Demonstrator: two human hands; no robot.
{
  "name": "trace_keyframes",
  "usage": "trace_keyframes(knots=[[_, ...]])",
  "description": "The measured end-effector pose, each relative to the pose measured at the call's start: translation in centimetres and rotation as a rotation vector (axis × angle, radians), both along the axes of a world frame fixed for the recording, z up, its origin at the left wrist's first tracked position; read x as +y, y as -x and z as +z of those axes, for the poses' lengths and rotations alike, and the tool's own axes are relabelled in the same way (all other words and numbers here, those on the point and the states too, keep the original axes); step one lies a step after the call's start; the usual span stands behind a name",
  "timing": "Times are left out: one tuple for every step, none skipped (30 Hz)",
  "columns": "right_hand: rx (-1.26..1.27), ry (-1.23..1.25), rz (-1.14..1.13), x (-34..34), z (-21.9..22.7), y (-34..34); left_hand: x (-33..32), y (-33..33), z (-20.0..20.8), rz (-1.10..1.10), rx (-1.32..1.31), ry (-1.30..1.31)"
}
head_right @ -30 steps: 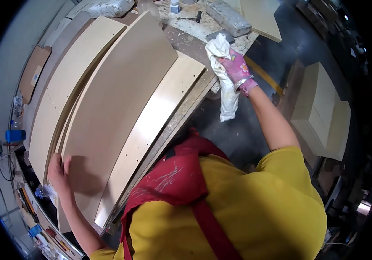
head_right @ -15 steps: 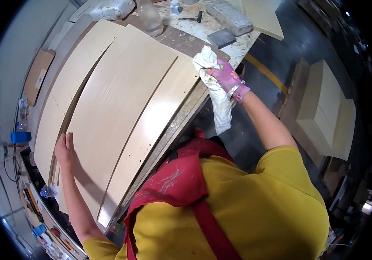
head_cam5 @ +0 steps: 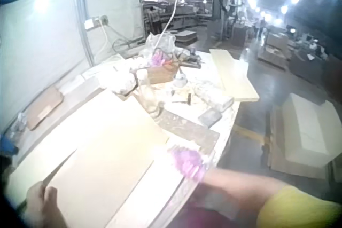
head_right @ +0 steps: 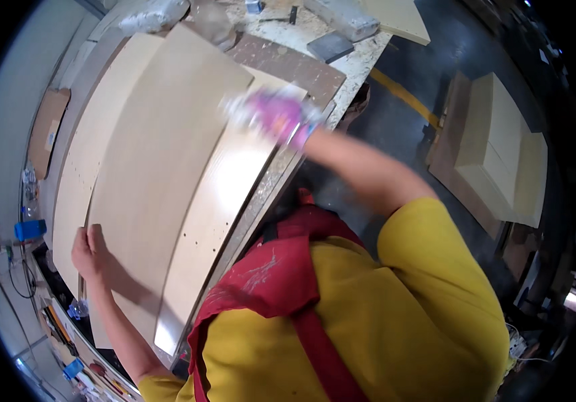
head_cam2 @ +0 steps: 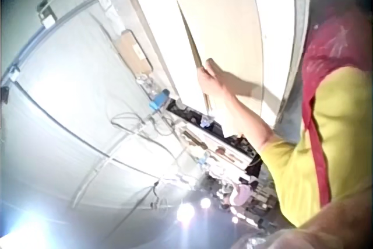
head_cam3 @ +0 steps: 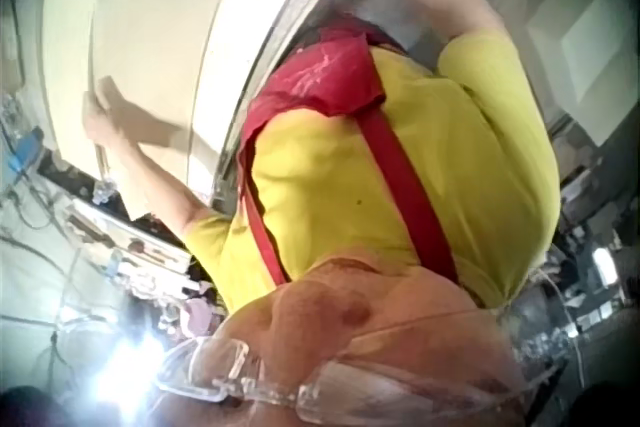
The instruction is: The person wipes the surface of a light-colored wooden board with a white cloth. They repeatedly pour a clear liquid from a plastic bottle onto the cloth and continue wiping the board in a workshop setting.
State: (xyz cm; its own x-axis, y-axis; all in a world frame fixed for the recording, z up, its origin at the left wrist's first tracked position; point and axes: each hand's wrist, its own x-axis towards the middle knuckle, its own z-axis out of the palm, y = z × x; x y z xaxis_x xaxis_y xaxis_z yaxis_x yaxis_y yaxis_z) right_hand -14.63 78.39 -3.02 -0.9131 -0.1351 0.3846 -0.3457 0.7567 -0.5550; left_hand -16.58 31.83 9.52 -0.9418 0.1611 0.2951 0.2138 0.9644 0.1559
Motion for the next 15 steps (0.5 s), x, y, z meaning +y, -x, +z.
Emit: trace_keyframes(knots=[[-0.095,0.027,-0.166,3.9,0.2,0.9,-0.1,-0.6,1.1,-0.027,0.065,0.078],[-0.201,0.056,-0.338,7.9,0.5,1.7,0.1,-1.5,2.2,-0.058,0.106,0.179],[-0.308,0.086,-0.501,11.9,0.8,2.5,0.7,-2.4,3.0,-0.084,0.151,0.275],[-0.246,0.037,-0.562,13.8,1.3,1.6,1.8,-3.7,3.3,-0.133,0.190,0.317],[-0.187,-0.011,-0.636,15.0,1.9,0.3,3.1,-5.2,3.4,-0.195,0.226,0.356],[-0.207,0.175,-0.548,15.8,2.0,-0.8,4.0,-6.5,3.5,-0.239,0.190,0.386],[-0.229,0.363,-0.444,15.9,2.0,-1.1,4.8,-8.4,3.6,-0.222,0.149,0.385],[-0.252,0.510,-0.429,15.6,1.4,-1.5,5.8,-10.0,3.3,-0.211,0.160,0.366],[-0.244,0.564,-0.424,15.1,0.7,-2.0,6.5,-11.3,3.1,-0.226,0.107,0.338],[-0.236,0.618,-0.416,14.6,0.0,-2.4,7.4,-12.5,2.8,-0.233,0.061,0.277],[-0.228,0.672,-0.411,14.0,-0.3,-2.9,7.8,-13.5,1.8,-0.266,0.025,0.236],[-0.265,0.700,-0.466,13.1,-0.2,-3.3,9.1,-14.3,1.2,-0.285,0.020,0.177],[-0.268,0.739,-0.456,13.5,-1.2,-3.5,9.6,-15.0,-0.2,-0.308,0.015,0.156],[-0.255,0.766,-0.456,13.8,-2.0,-3.4,10.3,-15.3,-1.4,-0.319,0.021,0.149],[-0.243,0.795,-0.457,13.9,-2.5,-3.3,10.9,-15.4,-2.6,-0.331,0.025,0.144]])
